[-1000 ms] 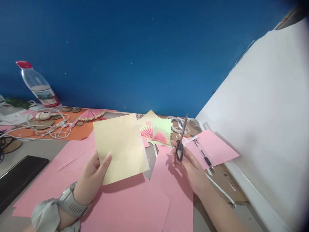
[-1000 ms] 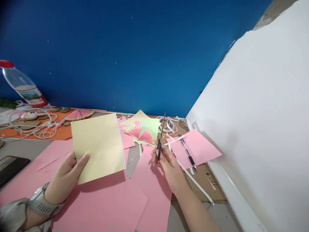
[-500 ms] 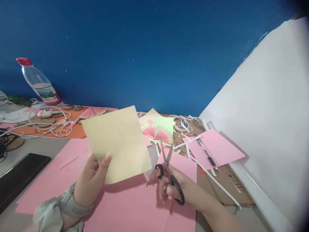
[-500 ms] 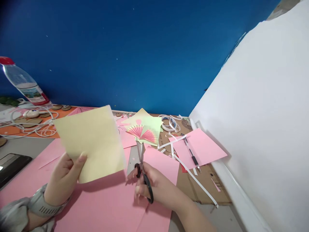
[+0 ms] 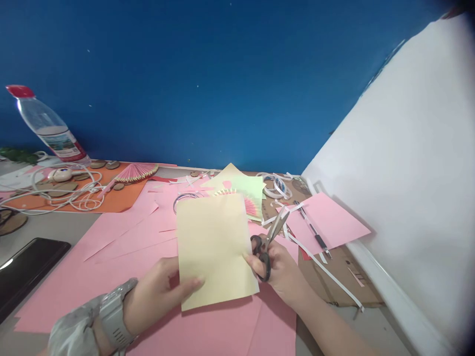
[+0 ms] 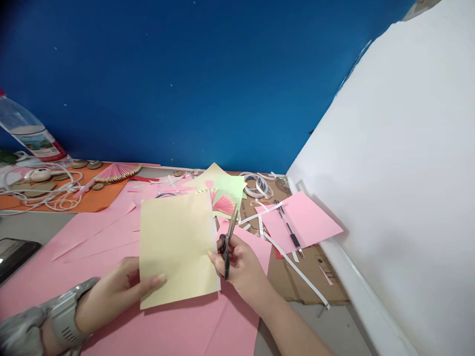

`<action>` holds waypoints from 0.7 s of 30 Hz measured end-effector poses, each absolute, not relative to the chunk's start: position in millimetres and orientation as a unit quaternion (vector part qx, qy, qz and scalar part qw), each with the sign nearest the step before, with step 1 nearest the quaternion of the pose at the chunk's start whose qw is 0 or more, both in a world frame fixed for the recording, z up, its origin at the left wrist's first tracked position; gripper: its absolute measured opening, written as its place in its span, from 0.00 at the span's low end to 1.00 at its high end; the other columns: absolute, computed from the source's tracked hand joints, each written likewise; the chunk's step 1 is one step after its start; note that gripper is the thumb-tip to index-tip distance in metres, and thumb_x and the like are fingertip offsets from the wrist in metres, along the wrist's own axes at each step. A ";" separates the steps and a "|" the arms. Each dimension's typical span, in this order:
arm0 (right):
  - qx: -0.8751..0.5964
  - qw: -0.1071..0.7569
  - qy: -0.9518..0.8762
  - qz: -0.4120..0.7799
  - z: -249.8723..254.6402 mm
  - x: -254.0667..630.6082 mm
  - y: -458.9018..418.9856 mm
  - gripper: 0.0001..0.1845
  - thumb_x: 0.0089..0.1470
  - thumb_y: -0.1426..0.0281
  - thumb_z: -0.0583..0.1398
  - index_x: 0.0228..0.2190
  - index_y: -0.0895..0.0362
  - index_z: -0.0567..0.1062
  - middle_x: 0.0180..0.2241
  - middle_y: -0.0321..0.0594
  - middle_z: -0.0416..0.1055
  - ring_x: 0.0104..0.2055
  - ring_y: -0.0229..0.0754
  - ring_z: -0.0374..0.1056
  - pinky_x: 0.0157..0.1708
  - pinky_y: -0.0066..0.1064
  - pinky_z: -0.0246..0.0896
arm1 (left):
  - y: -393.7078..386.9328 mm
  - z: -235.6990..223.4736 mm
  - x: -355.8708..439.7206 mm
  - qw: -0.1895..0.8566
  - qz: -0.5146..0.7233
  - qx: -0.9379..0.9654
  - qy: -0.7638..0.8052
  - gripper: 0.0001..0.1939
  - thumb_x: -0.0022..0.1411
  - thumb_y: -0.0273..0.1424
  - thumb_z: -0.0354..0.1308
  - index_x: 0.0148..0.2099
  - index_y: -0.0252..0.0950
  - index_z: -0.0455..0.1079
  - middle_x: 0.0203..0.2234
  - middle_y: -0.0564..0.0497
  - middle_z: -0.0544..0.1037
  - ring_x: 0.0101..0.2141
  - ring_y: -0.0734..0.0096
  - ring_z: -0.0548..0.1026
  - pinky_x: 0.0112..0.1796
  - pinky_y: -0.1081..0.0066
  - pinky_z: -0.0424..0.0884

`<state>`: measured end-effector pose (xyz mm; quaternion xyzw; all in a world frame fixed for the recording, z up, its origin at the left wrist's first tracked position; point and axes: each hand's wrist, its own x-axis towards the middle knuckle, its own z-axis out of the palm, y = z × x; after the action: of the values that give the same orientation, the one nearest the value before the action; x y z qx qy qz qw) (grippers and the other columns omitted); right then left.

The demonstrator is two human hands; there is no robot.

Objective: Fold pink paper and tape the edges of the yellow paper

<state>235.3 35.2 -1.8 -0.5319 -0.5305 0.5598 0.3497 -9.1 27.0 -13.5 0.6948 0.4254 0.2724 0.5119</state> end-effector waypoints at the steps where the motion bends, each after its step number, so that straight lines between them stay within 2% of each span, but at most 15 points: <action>1: -0.531 0.351 -0.527 0.562 -2.6 236.3 35.6 0.14 0.49 0.63 0.62 0.27 0.55 0.62 0.20 0.27 0.54 0.21 0.30 0.52 0.23 0.25 0.49 | 27.7 -13.7 -9.1 0.510 0.276 0.687 0.438 0.11 0.62 0.36 0.51 0.40 0.39 0.74 0.32 0.51 0.79 0.33 0.63 0.76 0.33 0.71 0.73; 4: -0.488 0.348 -0.531 0.599 -3.7 239.8 35.3 0.14 0.53 0.59 0.59 0.32 0.55 0.63 0.23 0.30 0.59 0.22 0.31 0.57 0.23 0.26 0.53 | 30.3 -16.6 -12.4 0.464 0.337 0.656 0.490 0.12 0.62 0.38 0.51 0.37 0.38 0.73 0.31 0.50 0.77 0.35 0.62 0.74 0.38 0.69 0.72; 7: -0.408 0.319 -0.548 0.657 -1.5 242.8 32.7 0.19 0.55 0.53 0.53 0.39 0.56 0.63 0.29 0.36 0.65 0.23 0.33 0.61 0.23 0.28 0.57 | 32.9 -15.7 -17.4 0.407 0.374 0.634 0.541 0.16 0.61 0.39 0.52 0.23 0.38 0.66 0.17 0.54 0.68 0.24 0.68 0.69 0.38 0.68 0.70; 9: -0.379 0.287 -0.553 0.684 0.2 244.5 30.5 0.22 0.56 0.50 0.50 0.41 0.56 0.63 0.32 0.39 0.67 0.22 0.33 0.63 0.22 0.28 0.58 | 34.0 -12.9 -19.4 0.386 0.383 0.625 0.560 0.20 0.61 0.40 0.52 0.19 0.39 0.60 0.13 0.57 0.61 0.19 0.72 0.63 0.36 0.69 0.70; 12: -0.378 0.233 -0.550 0.707 1.5 246.4 28.0 0.24 0.57 0.51 0.50 0.43 0.57 0.64 0.36 0.43 0.67 0.21 0.33 0.64 0.21 0.28 0.59 | 34.8 -9.4 -19.6 0.386 0.396 0.609 0.569 0.18 0.61 0.41 0.51 0.22 0.39 0.62 0.14 0.57 0.61 0.17 0.73 0.60 0.29 0.72 0.68; 15: -0.380 0.187 -0.549 0.721 1.7 247.0 27.5 0.24 0.57 0.52 0.51 0.45 0.58 0.64 0.35 0.42 0.68 0.20 0.32 0.64 0.23 0.29 0.60 | 35.2 -8.5 -17.9 0.395 0.402 0.598 0.570 0.17 0.62 0.42 0.50 0.25 0.39 0.65 0.14 0.57 0.61 0.17 0.73 0.60 0.24 0.74 0.65; 21: -0.381 0.168 -0.553 0.722 0.8 247.0 27.6 0.21 0.57 0.54 0.52 0.38 0.59 0.71 0.31 0.42 0.70 0.24 0.35 0.66 0.26 0.29 0.58 | 35.4 -6.5 -16.0 0.404 0.407 0.589 0.569 0.22 0.61 0.42 0.50 0.18 0.39 0.57 0.11 0.57 0.58 0.16 0.75 0.58 0.24 0.74 0.65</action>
<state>247.0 27.6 0.8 -0.3808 -0.5535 0.7215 0.1676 -16.0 35.4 -6.5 0.5893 0.5688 0.4070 0.4044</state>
